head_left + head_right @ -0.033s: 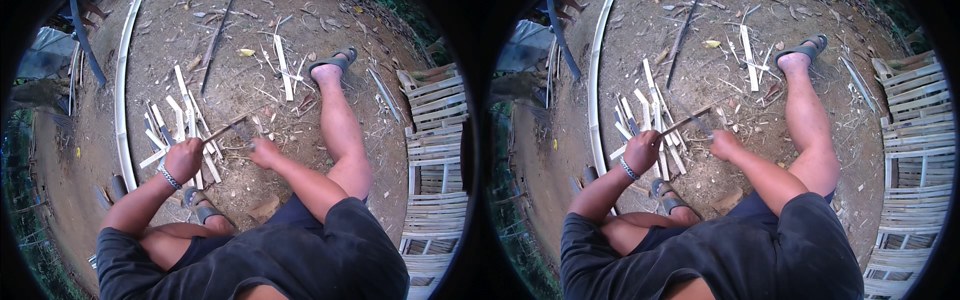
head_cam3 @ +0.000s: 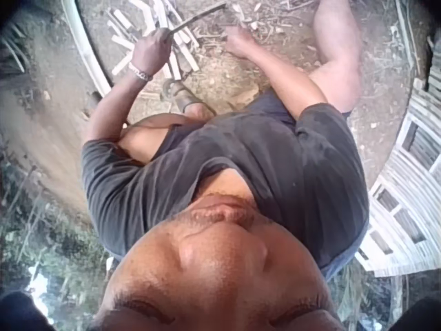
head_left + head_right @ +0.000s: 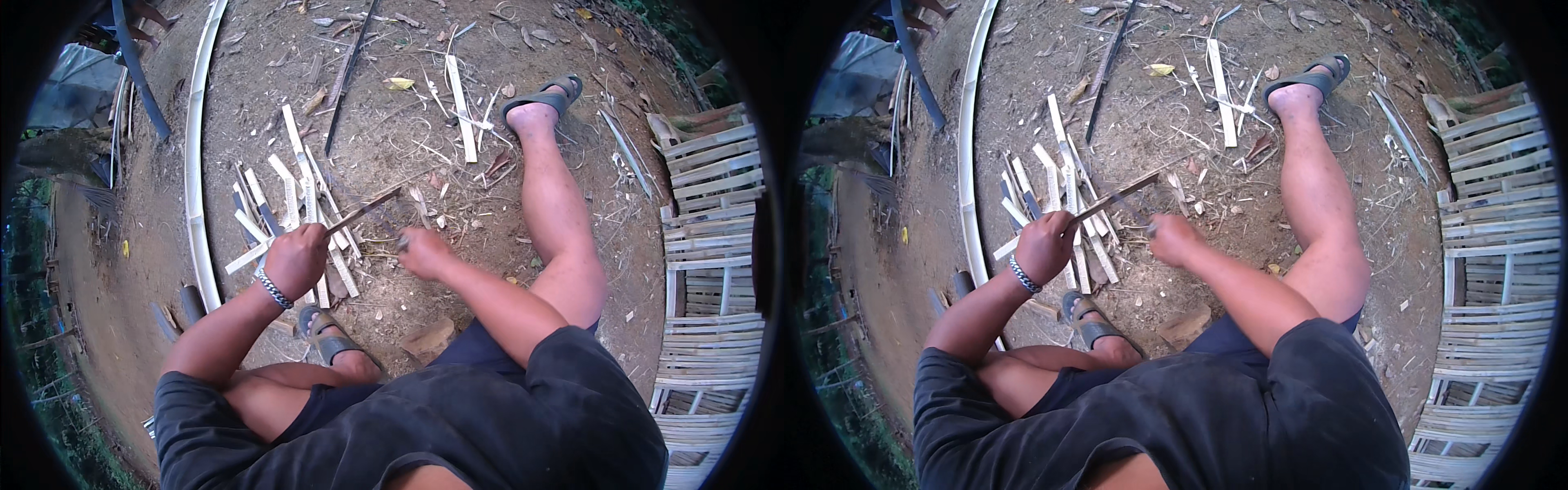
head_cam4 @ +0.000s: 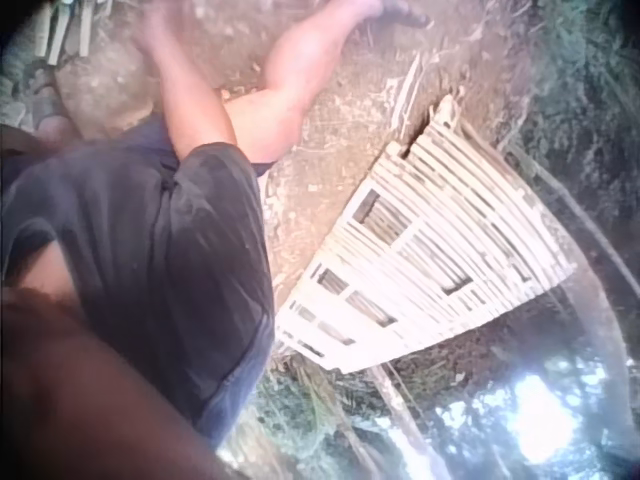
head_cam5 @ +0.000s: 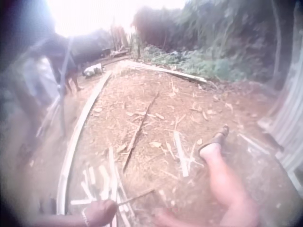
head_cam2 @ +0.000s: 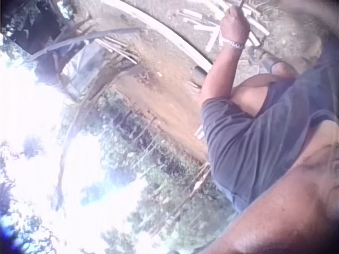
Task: The person shaves thin strips of bamboo using a machete. They hold the bamboo strip in one hand and draw the blade across the surface repeatedly to thin the material while sitting outdoors.
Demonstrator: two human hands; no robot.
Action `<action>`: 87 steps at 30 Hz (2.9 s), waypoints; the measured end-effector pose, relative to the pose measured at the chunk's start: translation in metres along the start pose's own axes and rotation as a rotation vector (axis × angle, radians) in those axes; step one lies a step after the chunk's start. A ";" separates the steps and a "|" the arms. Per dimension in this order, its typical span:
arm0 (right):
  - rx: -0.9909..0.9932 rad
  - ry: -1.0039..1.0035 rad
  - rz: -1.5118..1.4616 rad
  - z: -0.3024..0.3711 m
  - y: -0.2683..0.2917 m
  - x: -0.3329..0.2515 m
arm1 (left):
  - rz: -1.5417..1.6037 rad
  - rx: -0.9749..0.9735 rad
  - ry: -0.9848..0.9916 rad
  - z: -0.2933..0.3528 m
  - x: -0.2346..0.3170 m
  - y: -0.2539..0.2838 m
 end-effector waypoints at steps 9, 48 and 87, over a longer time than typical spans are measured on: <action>0.086 0.095 0.038 -0.016 -0.011 0.038 | 0.027 0.034 0.024 0.005 0.001 0.002; -0.020 0.205 0.172 0.009 -0.009 -0.031 | -0.210 -0.152 -0.145 0.014 0.000 -0.012; 0.200 -0.094 0.011 -0.073 -0.020 0.126 | 1.371 0.137 0.821 -0.097 -0.002 -0.123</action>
Point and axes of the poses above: each hand's wrist, its own z-axis away from the middle knuckle, its own y-axis out of the back of the hand, x = y × z, the point moved 10 cm from there along -z, towards the middle knuckle, and after that the axes turned 6 degrees about x, right-handed, at the moved point
